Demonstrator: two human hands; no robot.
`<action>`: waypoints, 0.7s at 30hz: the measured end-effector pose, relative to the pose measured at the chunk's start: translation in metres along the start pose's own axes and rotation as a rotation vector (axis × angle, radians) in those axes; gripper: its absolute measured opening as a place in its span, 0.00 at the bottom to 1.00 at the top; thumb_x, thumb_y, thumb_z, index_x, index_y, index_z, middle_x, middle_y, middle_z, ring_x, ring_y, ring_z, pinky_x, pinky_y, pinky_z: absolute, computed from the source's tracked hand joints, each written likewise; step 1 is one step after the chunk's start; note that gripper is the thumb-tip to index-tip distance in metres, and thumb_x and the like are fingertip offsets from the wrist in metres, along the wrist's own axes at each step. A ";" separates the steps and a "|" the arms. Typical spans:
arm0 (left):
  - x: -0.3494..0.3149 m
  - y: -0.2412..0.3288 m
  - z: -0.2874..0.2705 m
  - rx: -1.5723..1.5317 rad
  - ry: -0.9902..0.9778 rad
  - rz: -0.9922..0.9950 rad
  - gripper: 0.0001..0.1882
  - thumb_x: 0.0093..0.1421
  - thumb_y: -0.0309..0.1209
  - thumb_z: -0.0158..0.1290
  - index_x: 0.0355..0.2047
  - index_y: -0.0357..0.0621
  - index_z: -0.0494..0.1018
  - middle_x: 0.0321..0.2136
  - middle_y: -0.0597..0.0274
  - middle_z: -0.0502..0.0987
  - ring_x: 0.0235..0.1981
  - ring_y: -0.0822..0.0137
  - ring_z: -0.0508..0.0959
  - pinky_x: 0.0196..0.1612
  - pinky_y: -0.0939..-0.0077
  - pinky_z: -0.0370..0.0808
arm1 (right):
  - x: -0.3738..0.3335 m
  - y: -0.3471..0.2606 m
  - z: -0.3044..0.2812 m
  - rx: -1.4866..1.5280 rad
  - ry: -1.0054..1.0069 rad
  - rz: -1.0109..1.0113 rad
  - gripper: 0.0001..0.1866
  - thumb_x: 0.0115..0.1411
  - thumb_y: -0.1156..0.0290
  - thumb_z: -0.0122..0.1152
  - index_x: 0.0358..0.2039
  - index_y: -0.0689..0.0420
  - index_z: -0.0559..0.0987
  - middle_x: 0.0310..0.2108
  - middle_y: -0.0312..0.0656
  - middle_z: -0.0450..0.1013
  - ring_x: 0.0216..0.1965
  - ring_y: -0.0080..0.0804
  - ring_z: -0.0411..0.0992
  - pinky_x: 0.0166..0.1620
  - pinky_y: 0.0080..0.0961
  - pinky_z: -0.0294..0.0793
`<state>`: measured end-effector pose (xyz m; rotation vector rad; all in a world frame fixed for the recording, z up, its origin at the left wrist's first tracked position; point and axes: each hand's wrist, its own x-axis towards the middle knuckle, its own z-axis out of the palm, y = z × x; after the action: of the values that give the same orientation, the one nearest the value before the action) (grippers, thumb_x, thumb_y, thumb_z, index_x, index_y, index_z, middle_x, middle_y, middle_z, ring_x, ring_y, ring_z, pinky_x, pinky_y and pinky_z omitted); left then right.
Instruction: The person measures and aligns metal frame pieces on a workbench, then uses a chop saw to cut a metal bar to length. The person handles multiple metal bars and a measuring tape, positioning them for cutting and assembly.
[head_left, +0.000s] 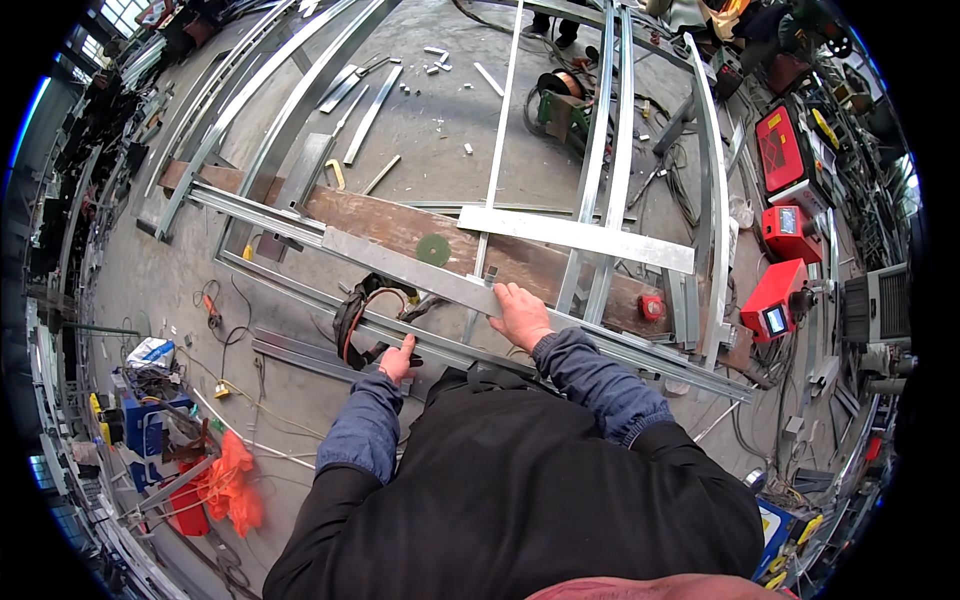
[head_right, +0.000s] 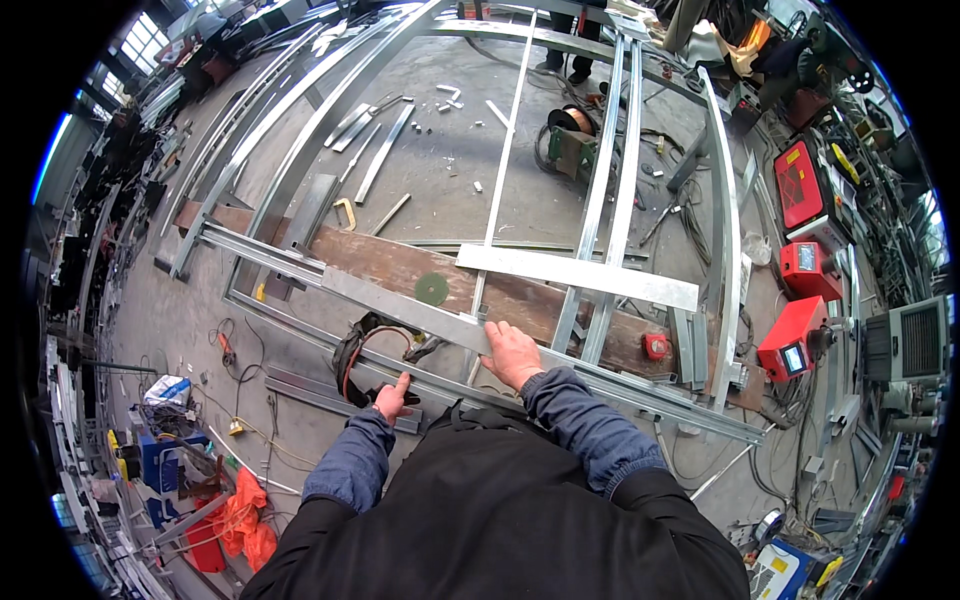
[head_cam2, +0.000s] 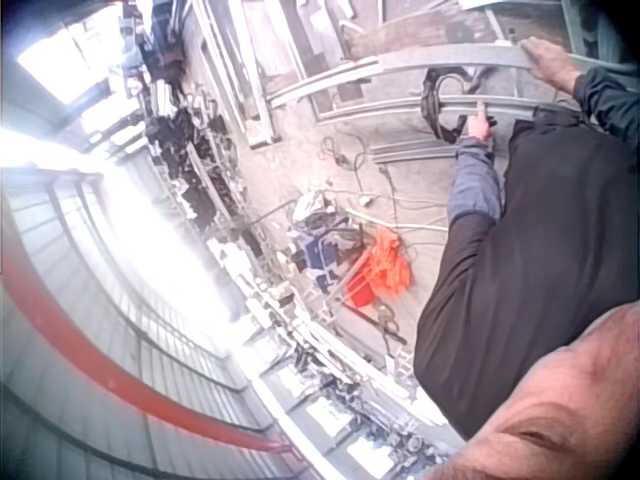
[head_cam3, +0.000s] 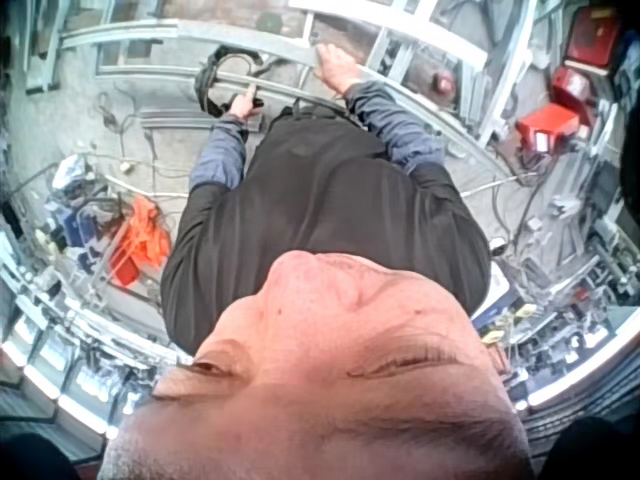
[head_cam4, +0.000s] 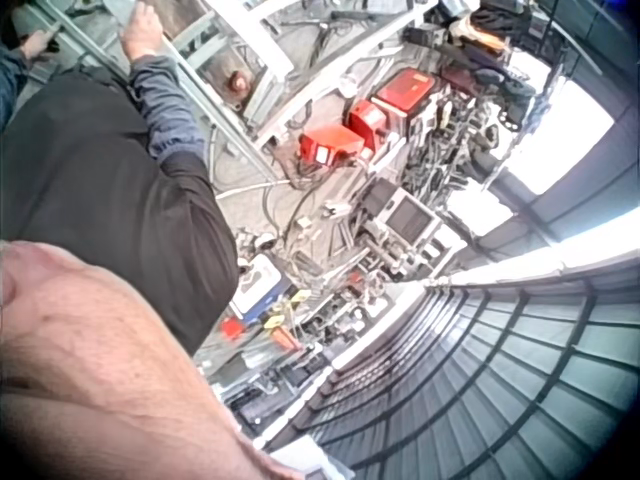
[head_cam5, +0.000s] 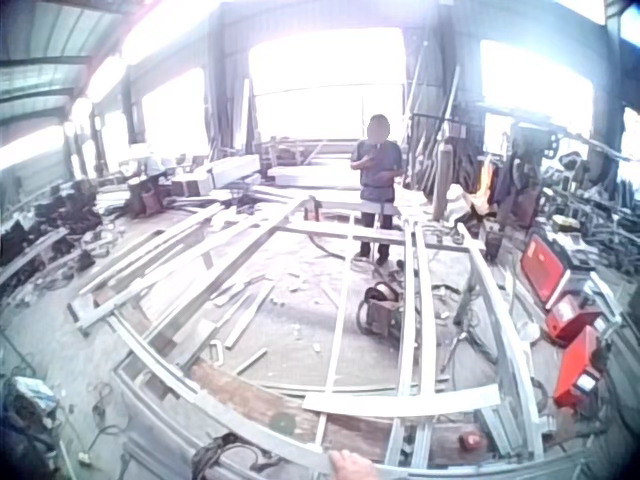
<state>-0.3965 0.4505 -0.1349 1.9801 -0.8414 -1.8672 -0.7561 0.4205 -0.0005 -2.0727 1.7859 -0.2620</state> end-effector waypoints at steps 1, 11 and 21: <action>0.002 -0.002 -0.001 0.002 0.003 0.001 0.49 0.67 0.72 0.57 0.56 0.28 0.75 0.48 0.50 0.83 0.46 0.54 0.88 0.46 0.46 0.86 | 0.000 0.000 0.000 -0.004 -0.004 -0.001 0.31 0.57 0.56 0.78 0.55 0.52 0.74 0.46 0.44 0.74 0.51 0.47 0.78 0.51 0.44 0.81; 0.000 -0.003 -0.001 -0.004 0.004 0.007 0.49 0.66 0.72 0.58 0.55 0.28 0.75 0.48 0.50 0.83 0.46 0.54 0.88 0.44 0.49 0.86 | 0.000 0.001 0.002 0.005 0.024 -0.021 0.30 0.57 0.57 0.78 0.55 0.52 0.74 0.46 0.44 0.73 0.50 0.47 0.78 0.51 0.43 0.80; -0.010 0.007 0.005 0.011 0.024 0.033 0.50 0.67 0.71 0.57 0.54 0.24 0.76 0.45 0.49 0.81 0.45 0.53 0.87 0.42 0.47 0.86 | 0.001 0.003 0.003 -0.017 -0.012 0.019 0.32 0.57 0.57 0.79 0.57 0.52 0.74 0.48 0.44 0.74 0.53 0.48 0.78 0.53 0.44 0.80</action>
<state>-0.4025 0.4518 -0.1234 1.9792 -0.8737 -1.8209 -0.7577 0.4198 -0.0048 -2.0633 1.8059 -0.2300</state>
